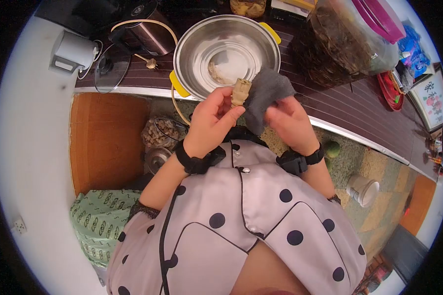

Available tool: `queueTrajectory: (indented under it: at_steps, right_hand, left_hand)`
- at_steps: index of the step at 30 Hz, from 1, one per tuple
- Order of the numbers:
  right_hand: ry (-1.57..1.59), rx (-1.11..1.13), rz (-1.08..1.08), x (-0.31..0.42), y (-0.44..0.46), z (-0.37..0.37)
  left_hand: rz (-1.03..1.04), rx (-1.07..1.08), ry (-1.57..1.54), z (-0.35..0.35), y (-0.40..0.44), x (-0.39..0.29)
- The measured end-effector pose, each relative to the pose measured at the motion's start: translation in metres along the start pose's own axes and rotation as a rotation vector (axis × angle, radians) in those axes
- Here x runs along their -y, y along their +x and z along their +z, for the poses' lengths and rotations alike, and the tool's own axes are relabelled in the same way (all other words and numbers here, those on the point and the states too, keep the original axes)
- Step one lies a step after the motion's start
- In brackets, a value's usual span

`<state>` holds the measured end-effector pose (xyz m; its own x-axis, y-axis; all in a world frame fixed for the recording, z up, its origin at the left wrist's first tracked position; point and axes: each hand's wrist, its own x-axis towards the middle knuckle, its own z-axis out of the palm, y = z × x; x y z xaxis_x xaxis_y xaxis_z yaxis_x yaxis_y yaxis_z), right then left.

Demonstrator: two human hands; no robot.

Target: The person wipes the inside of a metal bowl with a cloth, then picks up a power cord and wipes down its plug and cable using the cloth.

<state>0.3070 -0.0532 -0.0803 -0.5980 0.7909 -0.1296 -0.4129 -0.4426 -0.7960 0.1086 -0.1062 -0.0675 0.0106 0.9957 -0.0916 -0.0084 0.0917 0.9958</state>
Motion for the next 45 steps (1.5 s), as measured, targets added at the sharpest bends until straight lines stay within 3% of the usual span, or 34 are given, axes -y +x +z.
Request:
queueTrajectory:
  at_steps: [2,6,8,14,18,20,27,33,35,39,41,45]
  right_hand:
    - [-0.278,0.005,-0.073,0.004,-0.002,0.004]
    - [-0.368,-0.073,-0.125,0.008,0.004,0.011]
    - [-1.183,-0.1,-0.59,0.008,0.009,0.019]
    - [-1.09,-0.069,-0.526,-0.001,0.013,0.014]
    - [-1.067,-0.065,-0.546,0.002,0.018,0.015]
    - [-1.14,-0.077,-0.561,0.001,0.02,0.017]
    - [-1.227,-0.254,-0.641,-0.006,0.031,0.022]
    - [-0.857,-0.331,-0.527,-0.004,0.035,0.015]
    - [-0.448,-0.34,-0.237,0.001,0.025,0.02]
    - [-0.52,-0.187,-0.205,-0.004,0.017,0.016]
    - [-0.867,-0.101,-0.355,-0.004,0.019,0.014]
    - [-1.01,-0.078,-0.518,0.001,0.024,0.023]
  left_hand:
    - [0.149,-0.043,0.125,0.002,0.002,0.004]
    - [0.106,-0.03,0.286,0.003,-0.002,-0.01]
    - [0.102,0.006,0.436,0.002,-0.003,-0.014]
    - [0.215,0.101,0.609,-0.008,-0.005,-0.025]
    - [0.176,0.107,0.598,-0.009,-0.002,-0.019]
    - [0.33,0.101,0.739,-0.011,0.001,-0.017]
    - [0.099,0.111,0.564,-0.006,0.0,-0.015]
    - [0.003,0.075,0.227,-0.004,0.001,-0.003]
    - [-0.03,0.042,0.08,-0.004,0.002,-0.003]
    - [-0.065,0.042,0.036,-0.005,0.001,-0.003]
    - [-0.011,0.062,0.179,-0.004,-0.001,-0.005]
    - [0.049,0.09,0.523,-0.007,-0.003,-0.021]
